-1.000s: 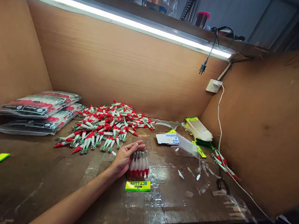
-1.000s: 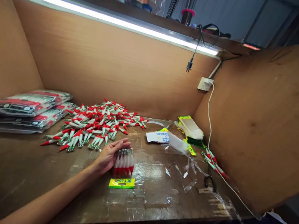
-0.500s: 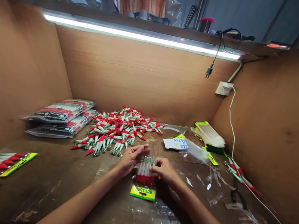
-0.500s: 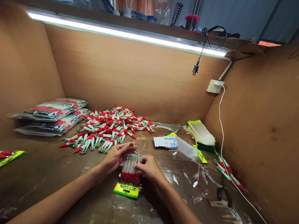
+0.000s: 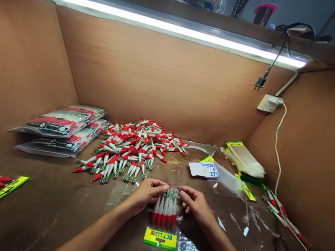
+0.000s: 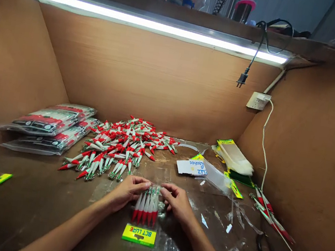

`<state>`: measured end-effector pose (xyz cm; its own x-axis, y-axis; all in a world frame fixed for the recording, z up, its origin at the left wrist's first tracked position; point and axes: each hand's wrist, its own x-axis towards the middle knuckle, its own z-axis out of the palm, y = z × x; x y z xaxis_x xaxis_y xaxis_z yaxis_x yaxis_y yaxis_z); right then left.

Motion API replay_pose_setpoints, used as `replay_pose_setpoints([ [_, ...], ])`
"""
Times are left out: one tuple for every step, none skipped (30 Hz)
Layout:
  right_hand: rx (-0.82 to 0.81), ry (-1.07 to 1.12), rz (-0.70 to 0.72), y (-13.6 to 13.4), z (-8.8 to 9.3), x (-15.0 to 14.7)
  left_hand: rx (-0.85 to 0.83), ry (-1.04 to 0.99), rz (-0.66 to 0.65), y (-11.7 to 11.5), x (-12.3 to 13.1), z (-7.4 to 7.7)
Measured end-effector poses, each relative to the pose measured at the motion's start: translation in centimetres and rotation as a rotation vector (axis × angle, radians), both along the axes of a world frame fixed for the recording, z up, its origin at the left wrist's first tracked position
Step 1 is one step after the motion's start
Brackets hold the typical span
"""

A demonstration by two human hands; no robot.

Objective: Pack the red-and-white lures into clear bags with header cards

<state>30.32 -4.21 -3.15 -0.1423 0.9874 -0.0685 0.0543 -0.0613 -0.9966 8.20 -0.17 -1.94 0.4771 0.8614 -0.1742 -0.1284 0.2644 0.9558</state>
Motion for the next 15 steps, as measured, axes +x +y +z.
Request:
replay_pose_setpoints([
  [-0.006, 0.035, -0.031, 0.3, 0.1, 0.0, 0.002, 0.009, -0.006, -0.1, 0.0, 0.1],
  [-0.015, 0.066, -0.033, 0.5, 0.2, -0.1, 0.008, 0.02, -0.009, -0.1, 0.0, 0.1],
  [-0.024, 0.081, -0.013, 0.9, 0.3, -0.2, 0.017, 0.035, -0.009, -0.1, 0.0, 0.1],
  [-0.029, 0.074, 0.015, 1.2, 0.4, -0.3, 0.03, 0.054, -0.006, 0.0, 0.0, 0.1],
  [-0.024, 0.046, 0.039, 1.6, 0.4, -0.4, 0.047, 0.077, -0.001, 0.2, 0.0, 0.0],
  [-0.011, 0.009, 0.053, 1.9, 0.4, -0.4, 0.066, 0.103, 0.004, 0.4, 0.0, -0.2],
  [0.005, -0.027, 0.058, 2.3, 0.3, -0.4, 0.087, 0.131, 0.006, 0.6, -0.1, -0.3],
  [0.018, -0.058, 0.06, 2.6, 0.2, -0.4, 0.108, 0.161, 0.002, 0.9, -0.2, -0.4],
  [0.029, -0.083, 0.065, 2.8, 0.1, -0.3, 0.131, 0.193, -0.003, 1.3, -0.4, -0.5],
  [0.038, -0.102, 0.073, 3.0, 0.0, -0.3, 0.157, 0.228, -0.008, 1.6, -0.7, -0.5],
  [0.046, -0.117, 0.086, 3.1, -0.2, -0.2, 0.189, 0.265, -0.011, 1.9, -1.0, -0.4],
  [0.051, -0.133, 0.103, 3.1, -0.3, -0.1, 0.226, 0.304, -0.013, 2.2, -1.3, -0.3],
  [0.062, -0.155, 0.12, 3.0, -0.4, 0.0, 0.269, 0.342, -0.018, 2.4, -1.6, -0.1],
  [0.086, -0.188, 0.133, 2.9, -0.4, 0.0, 0.315, 0.378, -0.024, 2.6, -1.8, 0.0],
  [0.124, -0.234, 0.142, 2.8, -0.3, 0.1, 0.36, 0.41, -0.033, 2.7, -2.0, 0.2],
])
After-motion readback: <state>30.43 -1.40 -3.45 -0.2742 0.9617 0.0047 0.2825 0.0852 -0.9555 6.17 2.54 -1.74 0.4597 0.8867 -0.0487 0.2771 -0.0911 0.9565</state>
